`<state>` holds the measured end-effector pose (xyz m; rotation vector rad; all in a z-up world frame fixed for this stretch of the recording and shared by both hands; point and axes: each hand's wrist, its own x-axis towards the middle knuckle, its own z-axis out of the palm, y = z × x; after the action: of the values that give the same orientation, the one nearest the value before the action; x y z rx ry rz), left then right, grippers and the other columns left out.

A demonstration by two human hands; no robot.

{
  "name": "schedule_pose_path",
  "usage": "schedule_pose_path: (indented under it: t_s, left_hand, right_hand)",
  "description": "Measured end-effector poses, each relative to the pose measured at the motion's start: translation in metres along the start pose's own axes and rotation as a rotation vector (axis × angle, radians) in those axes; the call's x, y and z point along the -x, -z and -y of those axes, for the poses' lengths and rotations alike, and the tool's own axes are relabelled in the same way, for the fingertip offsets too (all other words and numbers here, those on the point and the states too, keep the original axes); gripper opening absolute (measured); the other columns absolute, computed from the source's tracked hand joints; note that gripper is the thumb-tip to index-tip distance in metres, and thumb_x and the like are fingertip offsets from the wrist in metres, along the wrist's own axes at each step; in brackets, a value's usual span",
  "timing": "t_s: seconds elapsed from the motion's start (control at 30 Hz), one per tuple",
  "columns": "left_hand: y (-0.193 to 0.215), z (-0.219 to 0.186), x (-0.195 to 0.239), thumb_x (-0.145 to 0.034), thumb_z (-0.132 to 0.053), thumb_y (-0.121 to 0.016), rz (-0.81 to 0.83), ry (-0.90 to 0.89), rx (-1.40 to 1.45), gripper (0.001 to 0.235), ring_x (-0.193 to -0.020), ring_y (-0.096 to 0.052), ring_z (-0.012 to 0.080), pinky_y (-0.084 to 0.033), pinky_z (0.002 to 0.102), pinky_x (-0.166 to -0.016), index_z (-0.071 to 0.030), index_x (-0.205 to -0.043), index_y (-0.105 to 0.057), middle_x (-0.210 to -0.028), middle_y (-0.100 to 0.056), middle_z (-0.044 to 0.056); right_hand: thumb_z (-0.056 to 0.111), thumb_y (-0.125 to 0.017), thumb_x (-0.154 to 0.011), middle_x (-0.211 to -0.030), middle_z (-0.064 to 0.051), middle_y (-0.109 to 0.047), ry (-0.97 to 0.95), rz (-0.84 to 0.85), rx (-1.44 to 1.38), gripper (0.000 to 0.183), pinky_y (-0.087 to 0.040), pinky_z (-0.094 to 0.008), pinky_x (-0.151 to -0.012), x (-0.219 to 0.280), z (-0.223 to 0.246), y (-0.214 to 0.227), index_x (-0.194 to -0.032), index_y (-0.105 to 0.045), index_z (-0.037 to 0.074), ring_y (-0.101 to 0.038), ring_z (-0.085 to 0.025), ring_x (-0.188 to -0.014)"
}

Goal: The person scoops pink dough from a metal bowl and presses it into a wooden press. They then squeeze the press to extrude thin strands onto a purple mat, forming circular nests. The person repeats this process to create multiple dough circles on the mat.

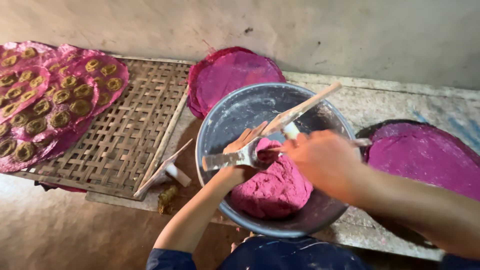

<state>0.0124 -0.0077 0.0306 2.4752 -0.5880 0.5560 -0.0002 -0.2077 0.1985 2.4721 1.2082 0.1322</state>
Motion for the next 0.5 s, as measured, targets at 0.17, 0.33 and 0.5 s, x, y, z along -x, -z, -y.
schedule_pose_path:
  t_s: [0.17,0.33,0.5]
  left_hand:
    - [-0.007,0.005,0.005,-0.074,-0.023,-0.088,0.025,0.225,0.243,0.077,-0.105,-0.068,0.0312,-0.056,0.040,-0.092,-0.018,-0.142,-0.053,-0.122,-0.066,0.012]
    - [0.002,0.029,0.009,-0.085,-0.020,-0.084,-0.177,0.276,0.737,0.071,-0.116,-0.070,0.0246,-0.056,0.035,-0.103,-0.008,-0.147,-0.051,-0.128,-0.070,0.011]
    - [-0.006,0.019,0.007,-0.081,-0.027,-0.086,0.034,0.292,0.439,0.076,-0.118,-0.066,0.0215,-0.053,0.032,-0.100,-0.011,-0.147,-0.052,-0.134,-0.064,0.011]
  right_hand:
    - [0.013,-0.057,-0.089,-0.090,-0.009,-0.068,-0.001,0.062,-0.064,0.025,-0.059,-0.037,-0.062,-0.002,0.016,-0.031,-0.112,-0.061,0.005,-0.073,-0.027,-0.075]
    - [0.016,-0.059,-0.083,-0.090,-0.002,-0.065,-0.315,-0.054,-0.089,0.034,-0.058,-0.039,-0.062,0.046,-0.031,-0.053,-0.116,-0.064,0.023,-0.071,-0.024,-0.077]
    - [0.013,-0.061,-0.081,-0.087,-0.002,-0.065,-0.066,-0.154,-0.053,0.031,-0.056,-0.037,-0.062,0.033,-0.033,-0.052,-0.110,-0.066,0.021,-0.070,-0.022,-0.076]
